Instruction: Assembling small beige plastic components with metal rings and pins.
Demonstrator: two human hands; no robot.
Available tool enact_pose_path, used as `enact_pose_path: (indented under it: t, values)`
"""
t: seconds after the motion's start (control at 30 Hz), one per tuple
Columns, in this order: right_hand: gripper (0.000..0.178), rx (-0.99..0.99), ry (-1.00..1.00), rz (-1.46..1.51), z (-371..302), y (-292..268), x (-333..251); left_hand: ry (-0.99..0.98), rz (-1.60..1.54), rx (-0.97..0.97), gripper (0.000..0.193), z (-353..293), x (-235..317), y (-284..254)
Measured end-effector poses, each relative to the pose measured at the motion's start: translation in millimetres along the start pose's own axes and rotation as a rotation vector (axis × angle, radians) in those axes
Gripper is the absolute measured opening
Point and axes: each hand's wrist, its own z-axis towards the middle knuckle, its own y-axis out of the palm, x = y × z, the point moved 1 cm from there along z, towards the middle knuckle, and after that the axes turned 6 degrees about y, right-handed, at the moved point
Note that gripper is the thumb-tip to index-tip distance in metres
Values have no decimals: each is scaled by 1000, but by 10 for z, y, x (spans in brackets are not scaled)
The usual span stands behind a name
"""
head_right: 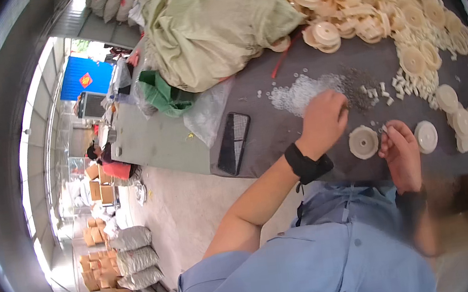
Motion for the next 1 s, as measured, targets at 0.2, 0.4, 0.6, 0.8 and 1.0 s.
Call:
enact_pose_path:
  t: [0.2,0.4,0.6,0.8,1.0]
  values:
    - [12,-83,4,17,71,24,30,5,-110,59,13,58,-29,-126]
    - [16,-44,-19,-55,120,210,-34,-492,-969,25,13,90,-85,-100]
    - [21,-81,-14,-179,238,312,-79,-505,-1196,-158,13,70,215,-178]
    - [17,-44,-37,-168,295,386,-26,-415,-1198,-89,16,16,214,-199]
    - [17,-17,-148,-343,388,370,-76,-583,-1200,-49,15,3,84,-111]
